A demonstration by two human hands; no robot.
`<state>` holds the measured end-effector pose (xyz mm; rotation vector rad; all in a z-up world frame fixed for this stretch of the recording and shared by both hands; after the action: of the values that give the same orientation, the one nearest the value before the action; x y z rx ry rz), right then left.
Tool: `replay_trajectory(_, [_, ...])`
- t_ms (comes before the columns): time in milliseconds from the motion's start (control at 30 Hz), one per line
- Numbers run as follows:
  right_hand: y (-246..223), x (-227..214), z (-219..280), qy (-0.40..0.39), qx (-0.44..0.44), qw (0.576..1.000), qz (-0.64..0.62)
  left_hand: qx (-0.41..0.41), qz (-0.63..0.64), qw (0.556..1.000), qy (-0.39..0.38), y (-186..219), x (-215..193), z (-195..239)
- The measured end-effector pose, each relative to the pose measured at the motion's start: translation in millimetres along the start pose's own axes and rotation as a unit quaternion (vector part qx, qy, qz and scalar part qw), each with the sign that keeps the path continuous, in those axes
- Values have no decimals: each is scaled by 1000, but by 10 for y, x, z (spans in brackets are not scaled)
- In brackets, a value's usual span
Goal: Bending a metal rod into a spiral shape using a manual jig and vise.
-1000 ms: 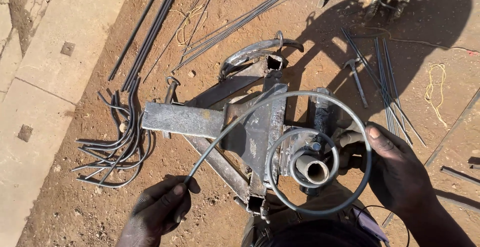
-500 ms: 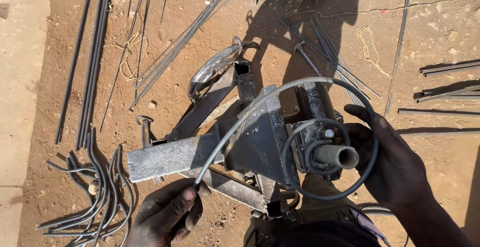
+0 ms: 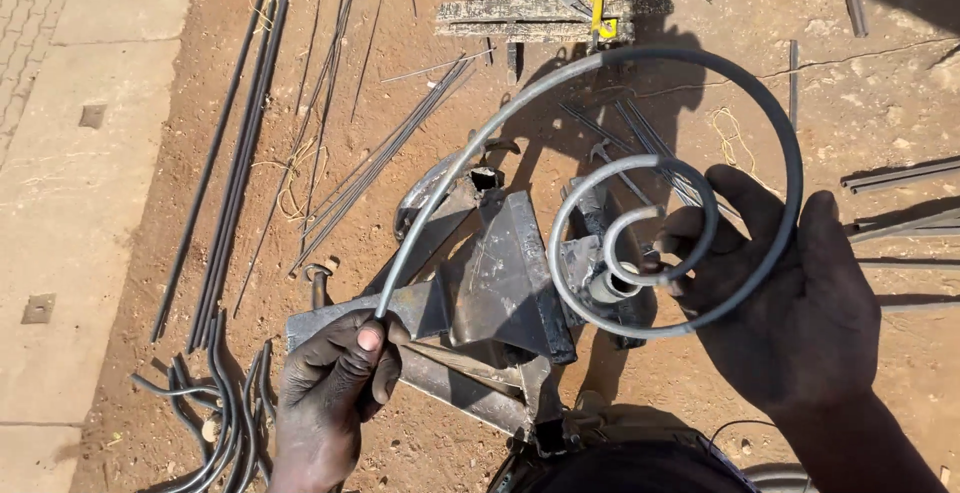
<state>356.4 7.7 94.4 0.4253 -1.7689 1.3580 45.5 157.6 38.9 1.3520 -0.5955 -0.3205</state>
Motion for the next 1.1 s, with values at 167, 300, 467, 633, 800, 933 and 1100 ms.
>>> replay_trajectory(167, [63, 25, -48, -124, 15, 979, -163, 0, -24, 997, 68, -22, 366, 232])
replay_trajectory(300, [59, -35, 7, -110, -17, 985, -131, 0, -55, 992, 117, -162, 514, 484])
replay_trajectory(467, [134, -323, 371, -82, -15, 991, -107, -10, -238, 951, 195, -193, 594, 938])
replay_trajectory(633, [448, -709, 889, 51, 72, 990, -108, -80, -210, 933, 282, -372, 491, 1292])
replay_trajectory(800, [558, -650, 1003, 46, 57, 988, -138, -113, -211, 949, 207, -570, 149, 1349])
replay_trajectory(933, [657, -596, 1029, 57, 9, 988, -143, -131, -182, 959, 173, -602, 13, 1152])
replay_trajectory(1100, [953, -727, 1162, 136, -9, 986, -98, -252, -127, 953, 113, -659, -141, 1036])
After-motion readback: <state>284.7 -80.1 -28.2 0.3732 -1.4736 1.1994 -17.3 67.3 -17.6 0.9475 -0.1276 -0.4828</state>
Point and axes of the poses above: each hand's wrist, its own z-axis away from the middle knuckle, its own x-axis out of the palm, y = z × x, the point moved 5 cm from there along -z, towards the middle knuckle, and after that the axes turned 8 degrees about -y, right-handed, at the moved point
